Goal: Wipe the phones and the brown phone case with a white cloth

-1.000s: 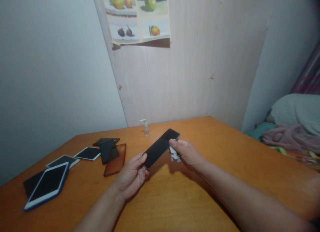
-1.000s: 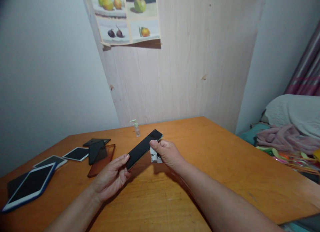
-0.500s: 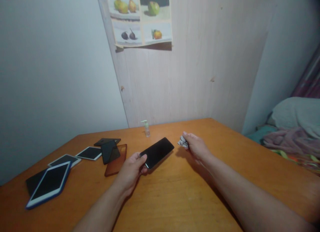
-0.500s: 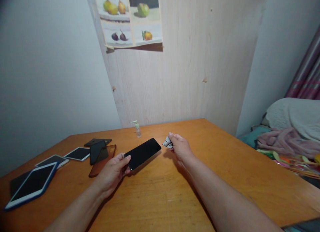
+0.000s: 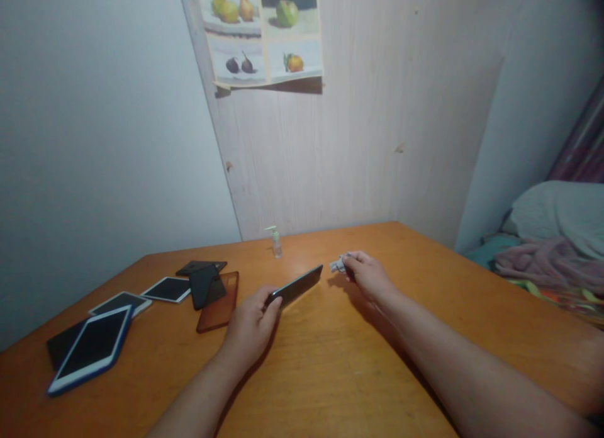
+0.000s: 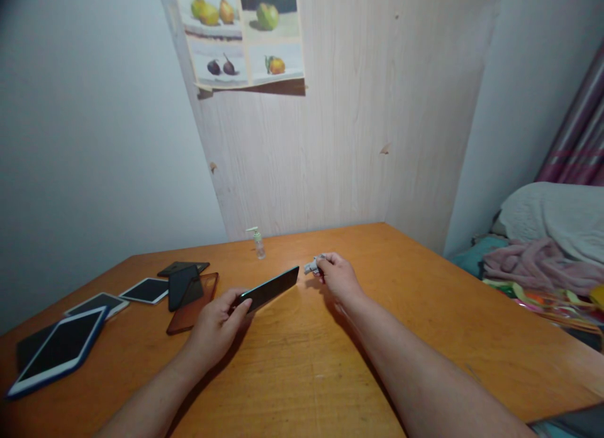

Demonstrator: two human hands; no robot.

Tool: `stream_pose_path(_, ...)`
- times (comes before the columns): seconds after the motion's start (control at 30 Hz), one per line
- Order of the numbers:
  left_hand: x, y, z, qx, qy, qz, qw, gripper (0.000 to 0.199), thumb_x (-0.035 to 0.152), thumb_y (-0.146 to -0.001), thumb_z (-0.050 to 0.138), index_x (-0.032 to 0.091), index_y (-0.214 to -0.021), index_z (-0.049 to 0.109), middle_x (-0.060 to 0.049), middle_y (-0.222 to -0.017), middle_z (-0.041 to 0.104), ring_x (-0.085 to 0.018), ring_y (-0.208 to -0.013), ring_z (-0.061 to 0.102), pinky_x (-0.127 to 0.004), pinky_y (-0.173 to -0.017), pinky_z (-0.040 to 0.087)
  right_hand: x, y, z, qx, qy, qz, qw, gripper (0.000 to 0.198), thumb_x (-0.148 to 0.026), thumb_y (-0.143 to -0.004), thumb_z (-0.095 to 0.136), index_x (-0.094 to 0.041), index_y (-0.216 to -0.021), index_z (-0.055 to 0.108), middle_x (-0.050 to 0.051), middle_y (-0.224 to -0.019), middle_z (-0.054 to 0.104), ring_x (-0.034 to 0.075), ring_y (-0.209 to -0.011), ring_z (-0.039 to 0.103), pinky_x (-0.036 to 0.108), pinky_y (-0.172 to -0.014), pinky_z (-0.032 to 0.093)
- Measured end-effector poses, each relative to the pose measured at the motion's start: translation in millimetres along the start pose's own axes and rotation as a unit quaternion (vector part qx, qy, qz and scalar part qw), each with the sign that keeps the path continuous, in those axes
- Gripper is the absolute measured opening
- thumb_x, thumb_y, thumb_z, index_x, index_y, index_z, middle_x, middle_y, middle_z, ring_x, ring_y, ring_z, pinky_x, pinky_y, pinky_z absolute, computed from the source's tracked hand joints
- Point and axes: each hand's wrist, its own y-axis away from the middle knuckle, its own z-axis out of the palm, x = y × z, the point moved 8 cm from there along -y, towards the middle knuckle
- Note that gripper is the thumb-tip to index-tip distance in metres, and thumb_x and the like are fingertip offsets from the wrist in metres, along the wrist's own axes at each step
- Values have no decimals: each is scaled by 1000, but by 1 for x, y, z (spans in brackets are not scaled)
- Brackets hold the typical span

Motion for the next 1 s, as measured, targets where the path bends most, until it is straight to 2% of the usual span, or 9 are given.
stream_pose_path(0.17,15,5,12,-64,-110,65,990,13,22,-86,57,23,-93,68,-5,-88,67,-23,-85,60,-30,-75,42,13,1,-2,9,10,22,1000,21,-37,-68,70,-19,-70,59,0,-63,61,11,-54,49,24,-49,33)
stream_pose_path(0.3,21,8,22,-106,-145,91,979,17,14,-79,56,22,-91,65,-6,-93,65,-24,-90,58,-33,-81,43,27,5,5,-11,14,35,999,21,-38,-68,67,-21,-70,55,-3,-58,57,11,-48,45,24,-46,31)
stream_pose_path(0.43,22,11,29,-133,-148,94,975,20,10,-75,55,22,-89,62,-5,-92,63,-24,-91,57,-33,-81,43,36,6,10,-32,51,32,998,19,-38,-69,64,-21,-70,55,-2,-59,58,12,-51,48,24,-49,35)
stream_pose_path(0.57,18,14,34,-156,-143,75,974,23,9,-75,53,22,-93,58,-4,-92,61,-21,-86,56,-30,-76,42,38,2,9,-44,140,1,989,20,-38,-73,62,-19,-70,59,0,-62,61,14,-59,53,25,-55,38)
stream_pose_path(0.77,18,16,32,-166,-128,71,975,29,9,-74,53,22,-100,58,-4,-98,60,-22,-91,56,-32,-81,43,29,5,11,-75,306,-66,947,4,-23,-74,63,-21,-73,67,2,-72,67,18,-72,57,27,-66,39)
stream_pose_path(1.0,21,18,34,-182,-128,75,972,36,8,-70,53,22,-103,56,-5,-102,56,-22,-96,53,-33,-85,43,23,9,14,-98,417,-96,899,23,-20,-79,63,-21,-100,71,7,-93,72,22,-85,62,30,-74,41)
